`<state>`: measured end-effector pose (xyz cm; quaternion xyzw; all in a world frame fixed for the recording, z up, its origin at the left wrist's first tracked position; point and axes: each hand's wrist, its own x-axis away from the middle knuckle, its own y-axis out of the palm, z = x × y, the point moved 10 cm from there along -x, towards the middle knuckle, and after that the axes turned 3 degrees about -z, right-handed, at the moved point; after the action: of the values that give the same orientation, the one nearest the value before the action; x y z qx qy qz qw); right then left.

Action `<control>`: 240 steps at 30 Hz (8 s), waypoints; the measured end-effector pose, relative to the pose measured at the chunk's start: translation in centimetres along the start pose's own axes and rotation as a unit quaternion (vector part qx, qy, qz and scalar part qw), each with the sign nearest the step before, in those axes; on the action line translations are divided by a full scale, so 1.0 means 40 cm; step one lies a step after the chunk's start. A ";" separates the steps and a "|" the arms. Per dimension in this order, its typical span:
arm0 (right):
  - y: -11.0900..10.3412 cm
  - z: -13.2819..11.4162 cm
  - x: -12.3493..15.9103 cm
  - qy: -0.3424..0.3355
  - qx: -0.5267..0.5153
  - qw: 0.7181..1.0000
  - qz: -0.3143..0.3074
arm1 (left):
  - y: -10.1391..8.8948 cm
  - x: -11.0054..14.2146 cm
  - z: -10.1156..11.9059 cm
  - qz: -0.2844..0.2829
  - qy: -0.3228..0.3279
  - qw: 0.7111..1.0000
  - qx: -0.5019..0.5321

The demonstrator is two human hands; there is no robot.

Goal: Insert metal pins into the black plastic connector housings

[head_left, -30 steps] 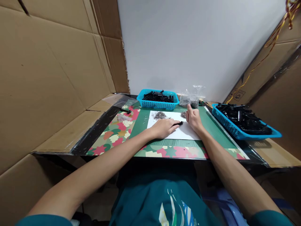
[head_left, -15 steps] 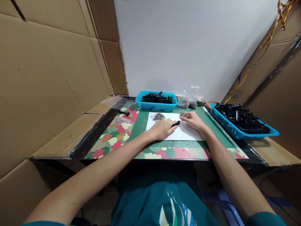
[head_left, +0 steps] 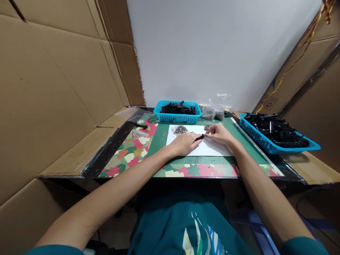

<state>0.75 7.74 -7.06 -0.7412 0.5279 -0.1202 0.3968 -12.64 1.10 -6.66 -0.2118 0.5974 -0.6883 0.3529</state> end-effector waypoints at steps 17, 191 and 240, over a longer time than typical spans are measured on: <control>0.006 -0.004 -0.001 -0.018 0.002 0.999 0.036 | -0.005 -0.001 -0.006 -0.001 -0.022 0.999 0.041; -0.005 0.010 -0.002 0.020 -0.087 0.981 0.172 | 0.001 -0.010 -0.019 0.032 -0.027 0.991 0.131; 0.006 -0.002 -0.021 0.035 -0.140 0.975 0.168 | -0.021 -0.004 -0.031 0.047 -0.043 0.988 0.139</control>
<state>0.17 8.41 -6.97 -0.6851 0.6703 -0.0027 0.2852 -13.63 2.08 -6.08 -0.1617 0.4899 -0.7371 0.4365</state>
